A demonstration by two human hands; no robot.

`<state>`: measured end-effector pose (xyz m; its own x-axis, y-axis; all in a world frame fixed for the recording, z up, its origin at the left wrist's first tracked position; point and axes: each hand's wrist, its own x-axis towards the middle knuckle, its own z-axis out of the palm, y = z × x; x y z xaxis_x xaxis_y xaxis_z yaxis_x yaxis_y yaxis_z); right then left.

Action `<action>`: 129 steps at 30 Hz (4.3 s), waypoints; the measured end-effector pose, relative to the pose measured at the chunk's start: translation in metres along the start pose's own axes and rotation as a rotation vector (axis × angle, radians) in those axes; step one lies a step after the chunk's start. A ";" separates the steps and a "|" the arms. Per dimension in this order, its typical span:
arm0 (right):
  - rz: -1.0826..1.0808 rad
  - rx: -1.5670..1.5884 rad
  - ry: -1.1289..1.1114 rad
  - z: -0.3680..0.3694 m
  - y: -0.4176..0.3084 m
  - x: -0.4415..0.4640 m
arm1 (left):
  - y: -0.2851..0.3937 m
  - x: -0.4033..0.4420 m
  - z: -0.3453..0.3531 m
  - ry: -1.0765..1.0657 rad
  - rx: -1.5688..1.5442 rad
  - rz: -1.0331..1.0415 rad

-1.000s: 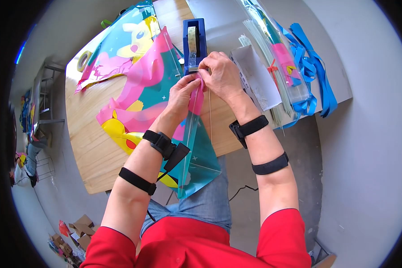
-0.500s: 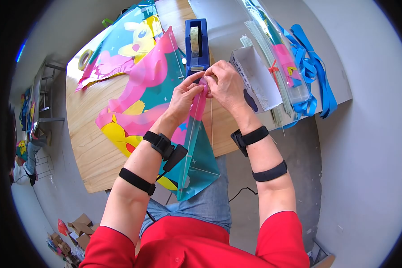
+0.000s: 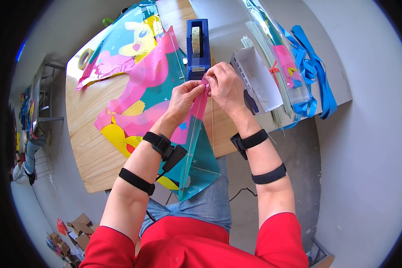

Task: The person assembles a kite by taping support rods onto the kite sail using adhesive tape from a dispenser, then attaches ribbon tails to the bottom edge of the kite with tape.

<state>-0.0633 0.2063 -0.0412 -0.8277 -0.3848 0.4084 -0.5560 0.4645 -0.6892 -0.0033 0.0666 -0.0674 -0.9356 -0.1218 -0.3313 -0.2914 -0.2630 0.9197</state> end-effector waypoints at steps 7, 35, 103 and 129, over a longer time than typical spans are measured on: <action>-0.184 0.005 0.112 -0.003 -0.001 -0.003 | 0.014 -0.011 0.002 -0.036 -0.200 -0.079; -0.189 -0.062 0.075 -0.004 -0.011 -0.010 | 0.030 -0.013 -0.008 -0.074 -0.065 -0.104; 0.587 0.201 0.041 0.023 0.002 0.049 | 0.012 0.028 0.034 0.459 -0.103 -0.122; 0.436 0.331 -0.250 0.004 0.021 0.043 | -0.030 0.025 0.023 0.457 0.239 -0.077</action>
<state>-0.1102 0.1963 -0.0399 -0.9091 -0.4090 -0.0790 -0.0831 0.3640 -0.9277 -0.0221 0.0937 -0.0984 -0.7429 -0.5298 -0.4091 -0.4434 -0.0683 0.8937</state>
